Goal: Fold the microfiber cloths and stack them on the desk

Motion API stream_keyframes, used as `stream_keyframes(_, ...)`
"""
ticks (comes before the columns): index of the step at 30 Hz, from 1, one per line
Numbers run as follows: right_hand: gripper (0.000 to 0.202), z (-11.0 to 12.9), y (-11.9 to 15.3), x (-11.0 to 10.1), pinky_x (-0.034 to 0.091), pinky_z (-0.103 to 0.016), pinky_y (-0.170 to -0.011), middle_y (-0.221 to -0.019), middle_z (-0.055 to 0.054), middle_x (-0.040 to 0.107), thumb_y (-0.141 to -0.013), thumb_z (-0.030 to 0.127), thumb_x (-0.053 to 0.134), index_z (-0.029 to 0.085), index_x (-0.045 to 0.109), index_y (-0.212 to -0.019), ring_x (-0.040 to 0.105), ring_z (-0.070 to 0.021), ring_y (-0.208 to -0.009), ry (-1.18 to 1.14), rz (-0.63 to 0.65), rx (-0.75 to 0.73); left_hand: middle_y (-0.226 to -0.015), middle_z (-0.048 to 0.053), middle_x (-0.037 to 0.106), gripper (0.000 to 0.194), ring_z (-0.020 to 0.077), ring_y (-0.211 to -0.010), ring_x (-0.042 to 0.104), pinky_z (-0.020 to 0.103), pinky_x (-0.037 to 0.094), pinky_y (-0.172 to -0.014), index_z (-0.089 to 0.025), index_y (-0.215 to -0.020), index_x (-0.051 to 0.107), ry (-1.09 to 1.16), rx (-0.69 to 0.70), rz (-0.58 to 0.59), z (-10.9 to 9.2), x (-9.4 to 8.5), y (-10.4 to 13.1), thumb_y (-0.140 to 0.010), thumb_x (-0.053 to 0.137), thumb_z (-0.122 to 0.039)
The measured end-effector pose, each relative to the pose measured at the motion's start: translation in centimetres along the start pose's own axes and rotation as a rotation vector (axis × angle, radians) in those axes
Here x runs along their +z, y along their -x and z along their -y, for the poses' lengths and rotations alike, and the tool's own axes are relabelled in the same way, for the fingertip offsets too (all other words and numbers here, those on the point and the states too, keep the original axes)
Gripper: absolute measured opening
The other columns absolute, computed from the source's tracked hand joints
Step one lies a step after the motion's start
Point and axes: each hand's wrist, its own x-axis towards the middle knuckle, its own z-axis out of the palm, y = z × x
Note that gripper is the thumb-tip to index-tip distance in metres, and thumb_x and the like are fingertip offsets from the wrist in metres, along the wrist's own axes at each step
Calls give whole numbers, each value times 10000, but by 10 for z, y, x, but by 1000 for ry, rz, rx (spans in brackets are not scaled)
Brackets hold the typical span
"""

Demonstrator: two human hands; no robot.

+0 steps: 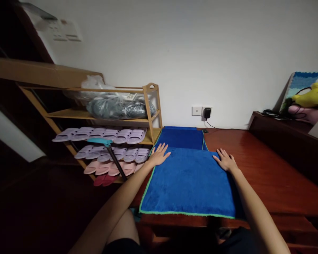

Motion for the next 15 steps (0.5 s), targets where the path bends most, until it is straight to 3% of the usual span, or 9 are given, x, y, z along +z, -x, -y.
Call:
stream_keyframes(4,767,13,4,-8,100,-495,-1133,-1550,-56,170,-883,681,150,207,258,-1476,83,-211,-1431,91,-113,-31,-1557,60,145,669,246,-1435,71,534,65,-1128,-194,-1481,237,-35,4,-107,-4,-5,4,-938,161,-576)
stream_keyframes(8,778,37,8,-19,82,-427,-1148,-1555,-57,131,-893,667,106,179,196,-1492,61,-167,-1432,36,-152,-117,-1558,81,135,629,203,-1438,58,447,36,-1151,-125,-1486,202,-70,139,-249,-12,-11,4,-965,185,-477)
stream_keyframes(15,753,47,7,-5,88,-472,-1136,-1552,-41,172,-868,707,179,273,227,-1482,117,-211,-1427,-108,15,-101,-1547,92,181,633,238,-1426,141,486,115,-1128,-175,-1481,222,43,140,-20,-18,1,3,-948,232,-516)
